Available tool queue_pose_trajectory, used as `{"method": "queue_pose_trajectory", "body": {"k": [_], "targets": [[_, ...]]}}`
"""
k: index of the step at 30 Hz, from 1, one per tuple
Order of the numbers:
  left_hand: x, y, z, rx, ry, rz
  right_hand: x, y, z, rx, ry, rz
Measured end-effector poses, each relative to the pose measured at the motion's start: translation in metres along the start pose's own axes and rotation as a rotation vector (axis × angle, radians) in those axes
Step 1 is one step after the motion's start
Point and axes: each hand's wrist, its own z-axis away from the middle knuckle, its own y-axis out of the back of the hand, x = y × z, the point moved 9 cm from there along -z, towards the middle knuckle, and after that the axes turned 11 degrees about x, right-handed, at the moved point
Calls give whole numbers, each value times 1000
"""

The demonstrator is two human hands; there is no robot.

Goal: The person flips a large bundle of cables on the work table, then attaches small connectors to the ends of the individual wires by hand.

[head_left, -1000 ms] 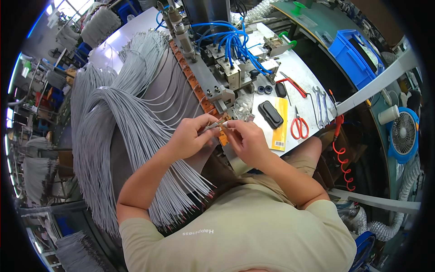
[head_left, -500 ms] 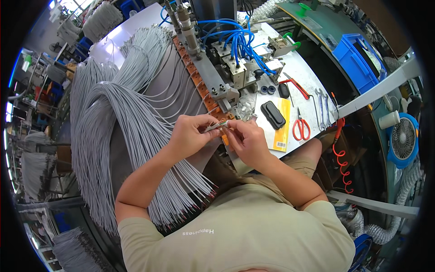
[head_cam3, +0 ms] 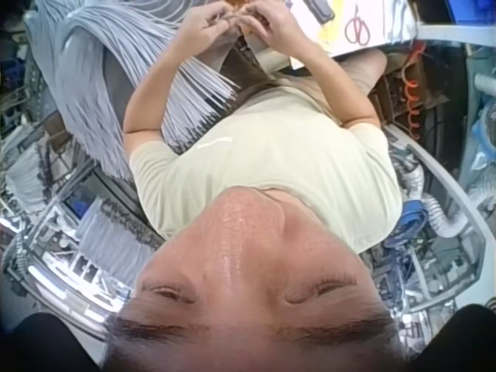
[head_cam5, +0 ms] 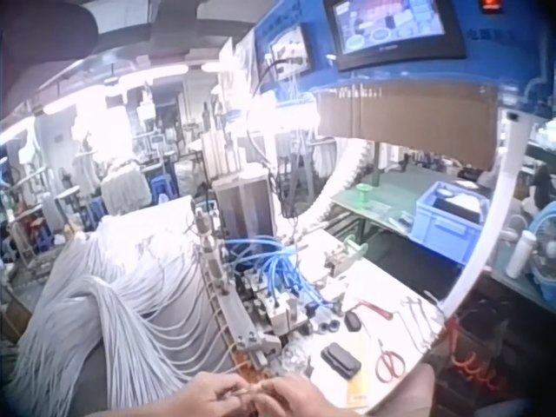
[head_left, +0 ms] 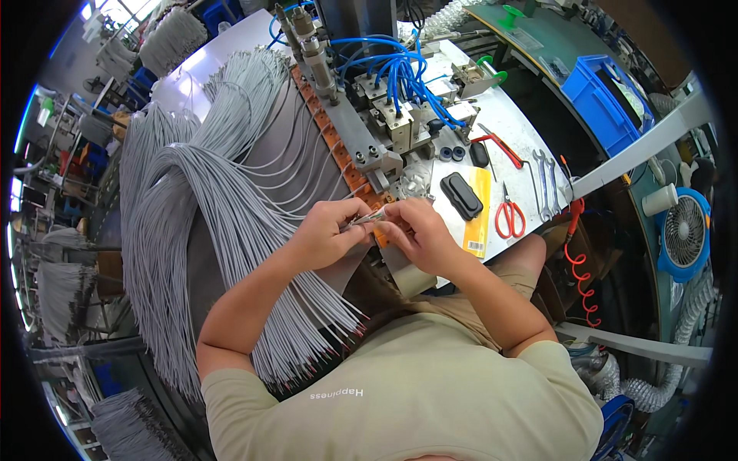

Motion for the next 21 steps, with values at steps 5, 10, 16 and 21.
{"method": "queue_pose_trajectory", "body": {"k": [5,10,16,21], "targets": [[17,5,5,122,-200,-141,-23,6,-9,136,278,307],[38,9,8,84,-18,-251,66,20,-1,196,-431,54],[16,1,3,63,-327,-453,90,7,4,151,-608,-280],[24,-4,9,126,-425,-546,104,1,2,52,-793,-329]]}}
